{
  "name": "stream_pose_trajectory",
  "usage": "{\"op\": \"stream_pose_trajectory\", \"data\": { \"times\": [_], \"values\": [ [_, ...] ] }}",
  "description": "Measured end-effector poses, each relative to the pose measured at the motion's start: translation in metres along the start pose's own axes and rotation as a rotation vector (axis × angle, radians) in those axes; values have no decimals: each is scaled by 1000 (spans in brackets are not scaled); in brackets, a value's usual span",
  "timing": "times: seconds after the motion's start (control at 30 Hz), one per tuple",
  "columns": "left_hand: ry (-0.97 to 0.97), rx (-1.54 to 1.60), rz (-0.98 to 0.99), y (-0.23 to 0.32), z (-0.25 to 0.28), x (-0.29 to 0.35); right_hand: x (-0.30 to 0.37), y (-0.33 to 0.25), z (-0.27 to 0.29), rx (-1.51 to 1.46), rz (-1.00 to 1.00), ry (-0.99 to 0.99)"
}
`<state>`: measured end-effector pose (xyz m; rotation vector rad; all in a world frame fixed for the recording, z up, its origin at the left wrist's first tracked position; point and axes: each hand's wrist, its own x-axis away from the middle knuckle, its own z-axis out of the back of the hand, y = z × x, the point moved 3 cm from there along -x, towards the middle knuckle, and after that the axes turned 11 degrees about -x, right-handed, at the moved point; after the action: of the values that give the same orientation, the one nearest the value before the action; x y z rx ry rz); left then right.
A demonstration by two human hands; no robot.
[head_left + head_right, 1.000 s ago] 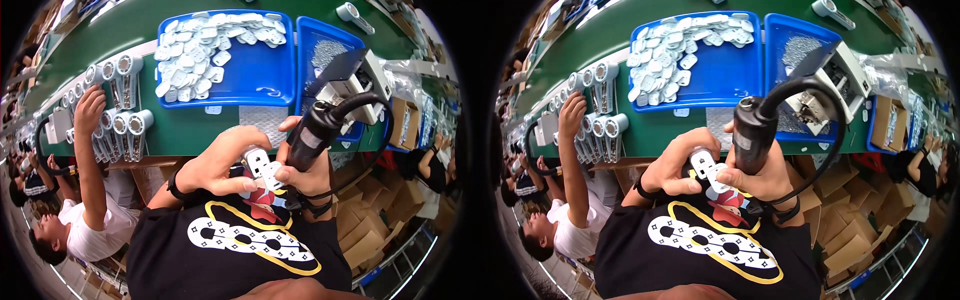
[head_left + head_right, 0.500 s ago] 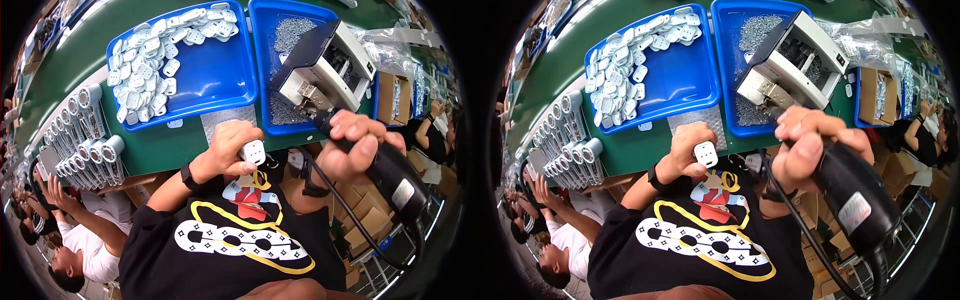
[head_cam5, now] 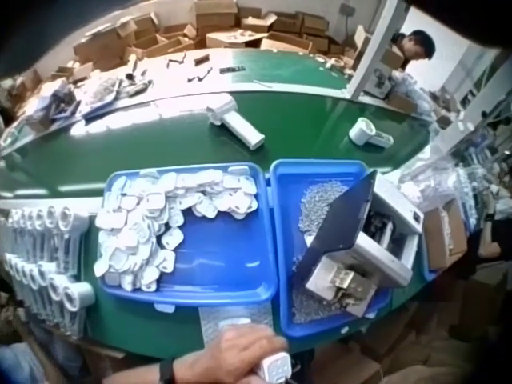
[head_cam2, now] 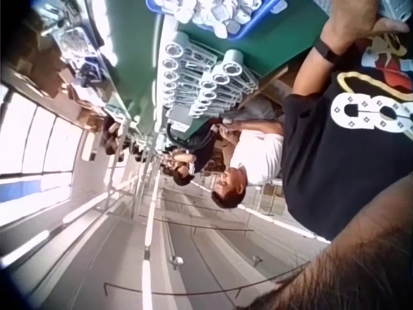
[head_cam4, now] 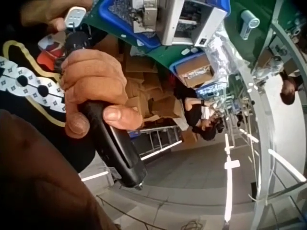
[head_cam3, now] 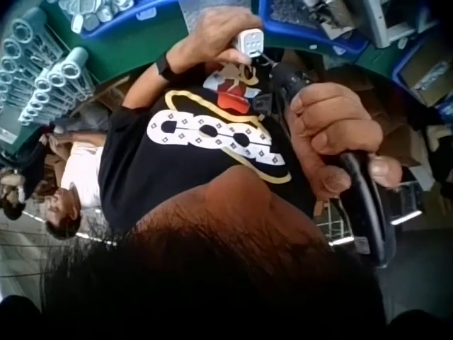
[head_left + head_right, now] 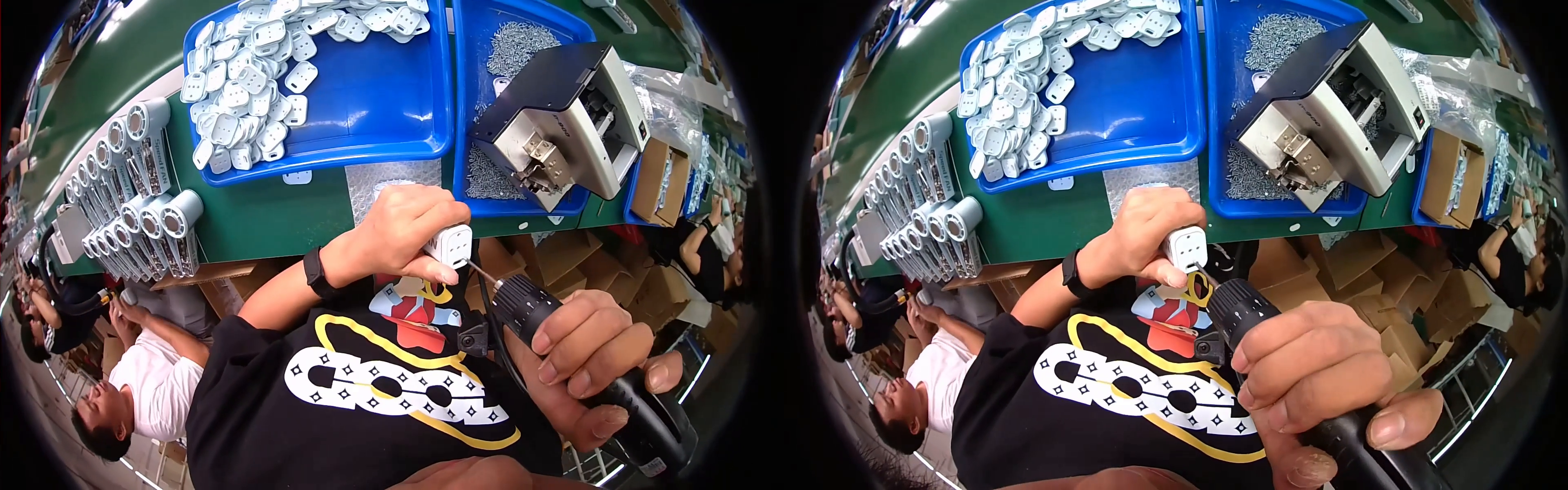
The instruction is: The person picks up a white plastic component from a blue tray, aligns it with the base of a handheld fan, and drives a screw into it using a power screwdriver. After securing the part, the person sets the fan aside and repeats the process with another fan and component.
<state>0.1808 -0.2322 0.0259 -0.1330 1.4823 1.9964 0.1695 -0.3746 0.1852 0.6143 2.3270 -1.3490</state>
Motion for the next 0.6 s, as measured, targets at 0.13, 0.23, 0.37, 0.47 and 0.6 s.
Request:
{"op": "stream_pose_trajectory", "data": {
  "times": [0.13,0.23,0.37,0.47,0.6],
  "values": [
    [-3,-10,-17,0,-1,-2,-11,11,5,22,-155,-148],
    [8,-32,-65,0,-3,-2,-8,13,6,8,-153,-131],
    [-8,-60,-50,-3,-2,3,4,16,7,11,-102,-146],
    [-29,-53,-46,-2,-1,2,5,8,9,60,-54,-91],
    [-17,-39,-55,0,-3,-2,-13,16,34,281,227,202]
  ]
}}
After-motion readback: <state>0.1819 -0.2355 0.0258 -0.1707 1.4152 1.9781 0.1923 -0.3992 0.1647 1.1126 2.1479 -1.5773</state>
